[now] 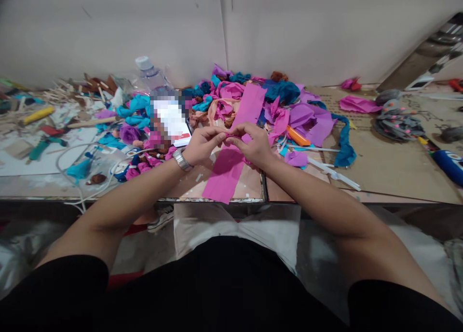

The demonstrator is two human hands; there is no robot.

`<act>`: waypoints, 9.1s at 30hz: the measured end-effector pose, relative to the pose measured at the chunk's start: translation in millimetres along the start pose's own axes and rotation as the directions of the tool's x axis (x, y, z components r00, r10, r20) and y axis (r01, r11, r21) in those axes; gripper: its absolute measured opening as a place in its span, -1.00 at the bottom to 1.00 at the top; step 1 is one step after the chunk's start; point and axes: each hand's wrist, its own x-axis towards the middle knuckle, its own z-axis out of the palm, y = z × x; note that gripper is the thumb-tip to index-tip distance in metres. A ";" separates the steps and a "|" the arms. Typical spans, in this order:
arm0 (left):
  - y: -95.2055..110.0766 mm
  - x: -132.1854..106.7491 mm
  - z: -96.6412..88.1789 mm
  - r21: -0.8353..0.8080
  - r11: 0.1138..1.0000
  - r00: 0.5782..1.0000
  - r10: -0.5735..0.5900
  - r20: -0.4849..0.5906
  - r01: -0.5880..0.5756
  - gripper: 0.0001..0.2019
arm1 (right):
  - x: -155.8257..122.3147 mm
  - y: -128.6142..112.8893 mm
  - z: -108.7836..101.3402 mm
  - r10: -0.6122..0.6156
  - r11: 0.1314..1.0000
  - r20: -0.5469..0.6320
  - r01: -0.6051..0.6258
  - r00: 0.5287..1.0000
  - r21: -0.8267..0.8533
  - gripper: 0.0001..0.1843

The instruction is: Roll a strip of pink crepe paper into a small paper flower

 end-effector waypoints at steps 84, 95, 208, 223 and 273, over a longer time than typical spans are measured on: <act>-12.4 3.8 -2.7 -0.108 0.985 0.987 -0.120 0.109 0.132 -0.47 | 4.1 6.2 -2.6 -0.025 1.000 0.031 0.025 0.999 0.004 -0.45; -8.3 1.5 -1.8 0.036 0.997 0.996 0.064 -0.054 -0.062 -0.54 | 6.5 6.5 -7.0 -0.014 1.000 0.039 0.015 0.999 -0.025 -0.54; -8.2 1.2 -4.2 0.277 0.921 0.960 0.247 0.134 -0.276 -0.58 | 3.0 3.5 -3.0 -0.049 0.998 0.075 0.051 0.996 -0.024 -0.54; -4.1 1.2 -3.7 0.227 0.955 0.982 0.180 0.062 -0.189 -0.51 | 5.1 3.2 -8.1 -0.133 0.988 0.066 0.138 0.989 -0.071 -0.71; -9.7 0.6 1.8 -0.030 0.997 0.988 -0.070 0.136 0.075 -0.40 | 4.2 12.8 -4.5 -0.143 0.986 0.204 0.158 0.968 -0.058 -0.62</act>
